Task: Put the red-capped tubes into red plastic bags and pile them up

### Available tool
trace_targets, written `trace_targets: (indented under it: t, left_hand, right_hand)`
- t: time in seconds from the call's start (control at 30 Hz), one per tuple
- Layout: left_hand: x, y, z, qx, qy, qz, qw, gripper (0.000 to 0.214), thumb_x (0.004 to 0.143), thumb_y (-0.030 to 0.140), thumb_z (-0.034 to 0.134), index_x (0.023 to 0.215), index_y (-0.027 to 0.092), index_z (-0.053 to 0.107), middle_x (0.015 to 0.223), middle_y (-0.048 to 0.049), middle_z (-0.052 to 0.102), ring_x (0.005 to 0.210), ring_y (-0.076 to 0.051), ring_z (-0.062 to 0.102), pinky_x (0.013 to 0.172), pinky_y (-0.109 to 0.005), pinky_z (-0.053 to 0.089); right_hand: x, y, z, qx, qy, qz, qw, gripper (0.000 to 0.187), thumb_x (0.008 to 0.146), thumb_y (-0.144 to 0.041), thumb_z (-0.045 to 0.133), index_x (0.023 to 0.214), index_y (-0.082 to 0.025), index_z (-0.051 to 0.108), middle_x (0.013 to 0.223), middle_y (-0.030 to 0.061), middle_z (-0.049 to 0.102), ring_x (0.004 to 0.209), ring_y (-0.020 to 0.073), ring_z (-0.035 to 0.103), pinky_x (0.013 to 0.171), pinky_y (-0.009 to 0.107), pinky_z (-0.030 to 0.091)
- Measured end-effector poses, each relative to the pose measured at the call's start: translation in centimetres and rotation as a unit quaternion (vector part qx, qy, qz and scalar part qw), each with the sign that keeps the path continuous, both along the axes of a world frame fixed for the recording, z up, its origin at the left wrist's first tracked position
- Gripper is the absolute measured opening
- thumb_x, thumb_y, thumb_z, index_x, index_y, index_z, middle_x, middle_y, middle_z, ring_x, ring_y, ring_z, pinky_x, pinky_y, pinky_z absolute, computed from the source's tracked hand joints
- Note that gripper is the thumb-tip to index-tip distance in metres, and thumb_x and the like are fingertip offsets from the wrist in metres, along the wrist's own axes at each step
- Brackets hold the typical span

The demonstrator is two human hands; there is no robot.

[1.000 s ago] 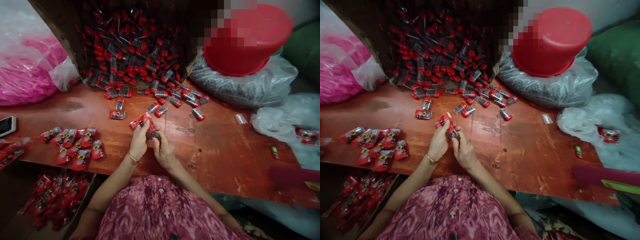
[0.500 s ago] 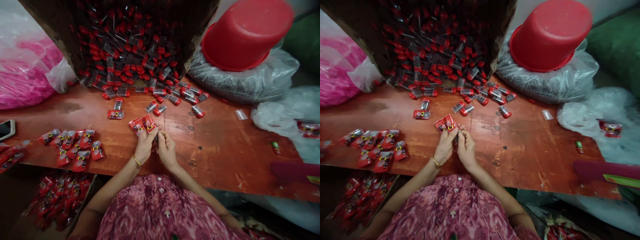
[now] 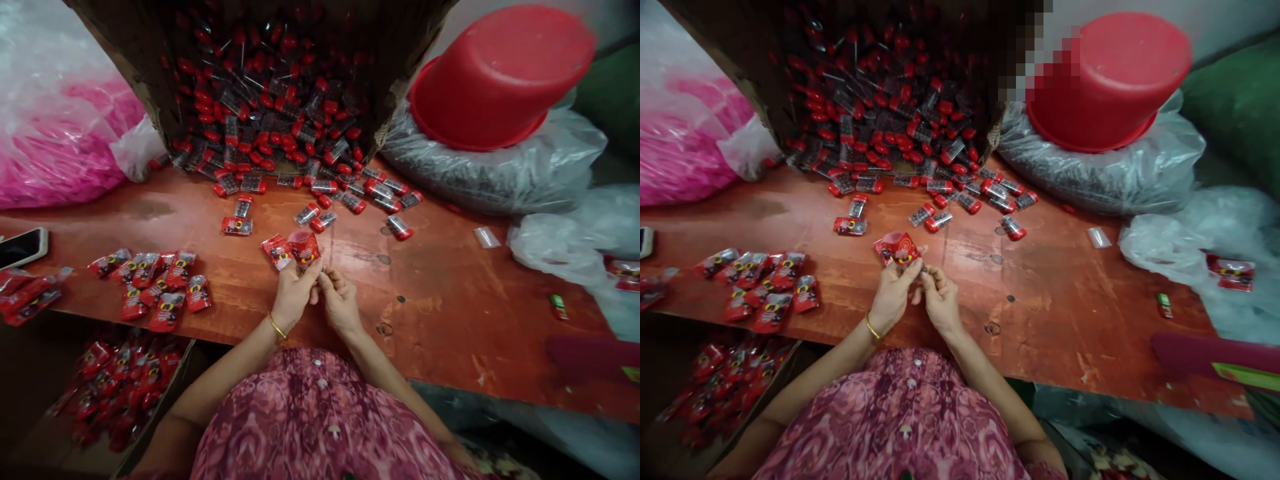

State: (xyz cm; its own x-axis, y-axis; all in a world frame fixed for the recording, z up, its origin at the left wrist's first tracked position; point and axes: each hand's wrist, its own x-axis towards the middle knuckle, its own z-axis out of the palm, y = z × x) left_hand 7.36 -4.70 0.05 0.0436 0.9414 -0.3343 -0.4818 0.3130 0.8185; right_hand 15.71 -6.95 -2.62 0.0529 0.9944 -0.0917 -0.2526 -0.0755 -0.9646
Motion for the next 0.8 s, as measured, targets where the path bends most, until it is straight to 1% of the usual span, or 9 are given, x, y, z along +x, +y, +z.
trace_targets:
  t: [0.07,0.13,0.23,0.27,0.43,0.5,0.6,0.7,0.8]
  left_hand:
    - [0.1,-0.2,-0.1,-0.012,-0.004,-0.006,1.000,0.039,0.063,0.047,0.071,0.079,0.013,0.063,0.057,0.0023,0.058,0.038,-0.004,0.042,0.032,-0.016,0.029]
    - [0.1,-0.2,0.0,-0.015,-0.031,-0.001,0.999,0.043,0.064,0.054,0.068,0.074,0.013,0.062,0.059,-0.0003,0.061,0.043,-0.006,0.047,0.034,-0.016,0.031]
    - [0.1,-0.2,0.1,0.010,-0.056,0.024,0.998,0.047,0.063,0.057,0.067,0.081,0.014,0.064,0.070,-0.0028,0.066,0.051,-0.008,0.053,0.039,-0.016,0.034]
    - [0.2,-0.2,0.1,0.014,-0.053,0.025,0.998,0.046,0.063,0.057,0.067,0.082,0.014,0.064,0.069,-0.0024,0.066,0.051,-0.007,0.053,0.039,-0.016,0.034]
    - [0.7,-0.9,-0.7,0.000,-0.004,-0.012,1.000,0.042,0.065,0.053,0.068,0.077,0.012,0.064,0.054,0.0034,0.053,0.040,-0.003,0.037,0.033,-0.016,0.024]
    - [0.7,-1.1,-1.0,-0.006,-0.009,-0.010,1.000,0.041,0.063,0.051,0.070,0.072,0.012,0.062,0.052,0.0047,0.049,0.040,-0.003,0.036,0.034,-0.016,0.026]
    - [0.4,-1.2,-1.0,-0.025,-0.052,-0.023,0.998,0.039,0.060,0.049,0.073,0.066,0.013,0.058,0.052,0.0053,0.048,0.044,-0.004,0.042,0.040,-0.016,0.033]
    - [0.1,-1.2,-0.8,-0.044,-0.102,-0.042,0.993,0.038,0.060,0.047,0.074,0.065,0.013,0.058,0.054,0.0037,0.054,0.049,-0.006,0.048,0.049,-0.018,0.039]
    - [-0.8,-1.1,-0.5,-0.055,-0.120,-0.025,0.991,0.036,0.058,0.043,0.077,0.074,0.014,0.064,0.064,0.0006,0.063,0.059,-0.010,0.058,0.061,-0.022,0.046]
  right_hand:
    - [0.1,-0.3,0.2,-0.001,-0.004,-0.015,1.000,0.027,0.077,-0.045,0.060,0.077,-0.019,0.055,0.049,-0.0075,0.055,0.035,0.0059,0.047,0.041,0.018,0.038]
    - [0.4,-0.5,0.6,-0.008,-0.013,-0.022,1.000,0.027,0.075,-0.044,0.061,0.076,-0.018,0.056,0.055,-0.0059,0.058,0.036,0.0059,0.050,0.041,0.018,0.039]
    - [0.6,-0.5,1.2,-0.017,-0.018,-0.022,0.999,0.027,0.072,-0.043,0.064,0.076,-0.018,0.057,0.057,-0.0052,0.060,0.036,0.0060,0.051,0.040,0.017,0.039]
    - [0.6,-0.5,1.3,-0.018,-0.016,-0.021,0.999,0.027,0.072,-0.043,0.064,0.076,-0.018,0.057,0.057,-0.0052,0.060,0.036,0.0061,0.051,0.039,0.017,0.039]
    - [0.7,-0.1,1.1,-0.014,-0.005,-0.012,1.000,0.027,0.072,-0.045,0.063,0.077,-0.019,0.058,0.049,-0.0067,0.056,0.035,0.0074,0.050,0.040,0.019,0.042]
    - [0.9,0.4,0.8,-0.020,-0.007,-0.002,1.000,0.028,0.072,-0.045,0.063,0.075,-0.019,0.057,0.048,-0.0069,0.055,0.034,0.0075,0.049,0.039,0.019,0.041]
    - [1.1,1.0,0.1,-0.025,-0.011,0.001,1.000,0.030,0.067,-0.045,0.067,0.065,-0.019,0.053,0.048,-0.0068,0.054,0.035,0.0073,0.048,0.038,0.019,0.041]
    - [0.6,1.4,-0.4,-0.014,-0.025,-0.010,1.000,0.033,0.065,-0.044,0.068,0.058,-0.020,0.047,0.043,-0.0083,0.047,0.034,0.0068,0.043,0.036,0.019,0.037]
    - [0.3,1.9,-0.7,0.040,-0.102,-0.007,0.994,0.034,0.070,-0.047,0.063,0.057,-0.020,0.047,0.045,-0.0069,0.046,0.037,0.0077,0.042,0.038,0.020,0.037]
